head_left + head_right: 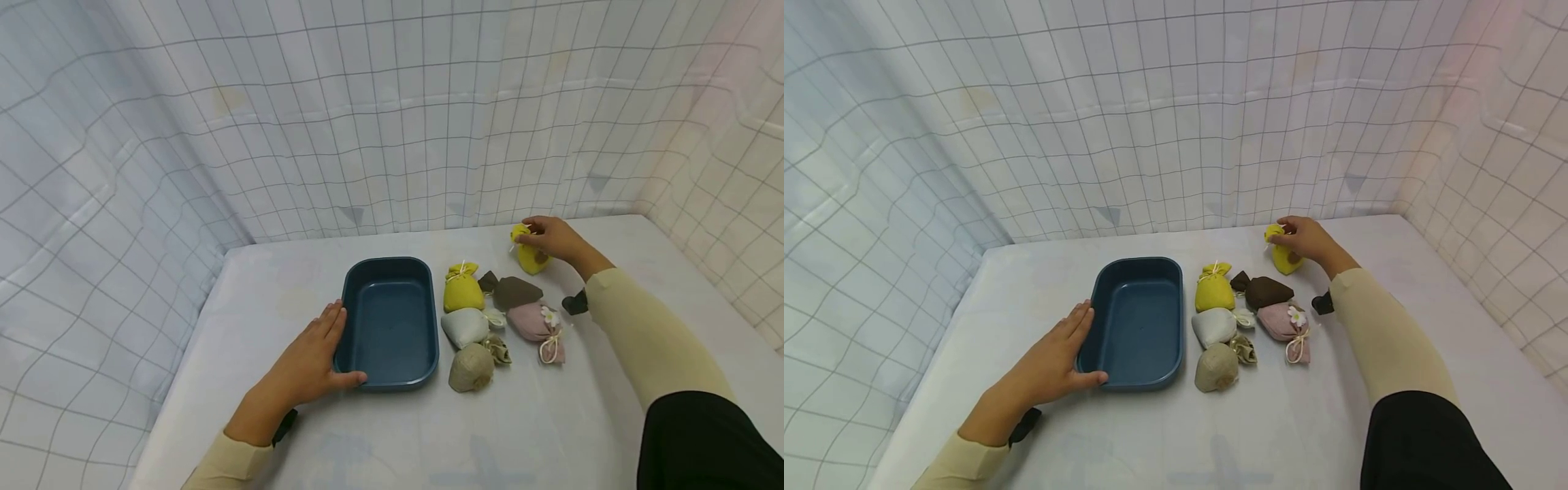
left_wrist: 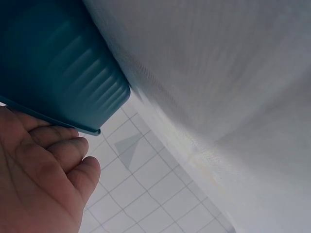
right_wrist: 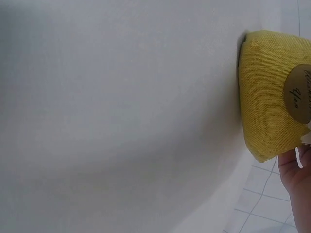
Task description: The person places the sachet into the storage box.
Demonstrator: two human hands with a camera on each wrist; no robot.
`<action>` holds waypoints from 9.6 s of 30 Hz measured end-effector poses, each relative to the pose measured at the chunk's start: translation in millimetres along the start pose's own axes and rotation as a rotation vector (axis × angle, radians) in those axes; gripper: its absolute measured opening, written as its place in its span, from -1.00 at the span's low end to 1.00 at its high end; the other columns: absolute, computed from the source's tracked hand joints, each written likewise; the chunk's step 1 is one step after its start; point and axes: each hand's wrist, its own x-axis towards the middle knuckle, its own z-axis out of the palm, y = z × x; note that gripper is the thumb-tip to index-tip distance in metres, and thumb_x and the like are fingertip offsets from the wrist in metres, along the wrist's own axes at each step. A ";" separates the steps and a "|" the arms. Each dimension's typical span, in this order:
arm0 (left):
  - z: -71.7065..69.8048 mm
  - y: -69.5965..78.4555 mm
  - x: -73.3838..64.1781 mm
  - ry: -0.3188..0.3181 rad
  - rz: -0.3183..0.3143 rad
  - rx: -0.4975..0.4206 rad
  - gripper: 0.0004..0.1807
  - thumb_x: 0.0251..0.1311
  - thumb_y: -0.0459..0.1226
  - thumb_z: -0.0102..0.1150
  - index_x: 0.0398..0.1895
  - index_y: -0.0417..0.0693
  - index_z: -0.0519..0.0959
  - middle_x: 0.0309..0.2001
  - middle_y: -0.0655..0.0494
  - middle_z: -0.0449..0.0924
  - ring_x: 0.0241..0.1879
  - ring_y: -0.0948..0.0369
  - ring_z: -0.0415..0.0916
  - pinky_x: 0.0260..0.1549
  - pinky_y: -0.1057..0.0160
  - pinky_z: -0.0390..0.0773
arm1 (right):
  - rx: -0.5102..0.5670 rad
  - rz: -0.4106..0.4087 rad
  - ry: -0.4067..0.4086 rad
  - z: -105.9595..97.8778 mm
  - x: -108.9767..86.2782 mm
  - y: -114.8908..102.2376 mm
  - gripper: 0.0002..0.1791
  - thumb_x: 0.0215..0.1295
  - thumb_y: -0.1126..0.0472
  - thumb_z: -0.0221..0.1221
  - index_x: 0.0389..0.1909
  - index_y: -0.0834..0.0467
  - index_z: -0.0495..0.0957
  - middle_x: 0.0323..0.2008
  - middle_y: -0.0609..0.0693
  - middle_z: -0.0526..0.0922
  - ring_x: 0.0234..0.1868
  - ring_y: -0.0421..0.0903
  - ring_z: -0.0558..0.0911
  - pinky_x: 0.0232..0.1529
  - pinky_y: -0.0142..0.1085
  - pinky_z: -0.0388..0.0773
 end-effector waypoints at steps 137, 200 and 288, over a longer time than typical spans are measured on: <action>-1.1 -1.4 0.1 0.002 -0.001 0.002 0.30 0.05 0.43 0.15 0.55 -0.34 -0.03 0.57 -0.15 -0.18 0.53 -0.05 -0.15 0.37 -0.12 0.14 | 0.270 -0.422 0.202 81.8 8.4 -212.9 -0.76 0.36 0.09 0.27 -0.04 0.10 0.59 -0.20 0.01 0.65 -0.22 -0.07 0.61 -0.22 -0.22 0.61; 1.6 4.1 3.6 -0.008 -0.017 0.002 0.29 0.07 0.44 0.12 0.54 -0.35 -0.03 0.56 -0.21 -0.14 0.52 -0.10 -0.09 0.35 -0.15 0.18 | 0.223 -0.369 0.053 191.5 15.9 -220.2 -0.61 0.35 0.03 0.28 0.10 0.12 0.57 0.03 0.07 0.63 -0.02 -0.06 0.59 -0.04 -0.23 0.56; 0.1 3.7 3.3 -0.012 -0.013 0.016 0.31 0.06 0.49 0.04 0.54 -0.36 -0.02 0.55 -0.23 -0.13 0.52 -0.08 -0.11 0.38 -0.12 0.14 | -0.067 0.105 -0.420 76.8 17.4 -115.8 -0.57 0.40 0.01 0.19 0.07 0.26 0.53 -0.04 0.13 0.57 -0.05 0.01 0.54 0.02 -0.13 0.57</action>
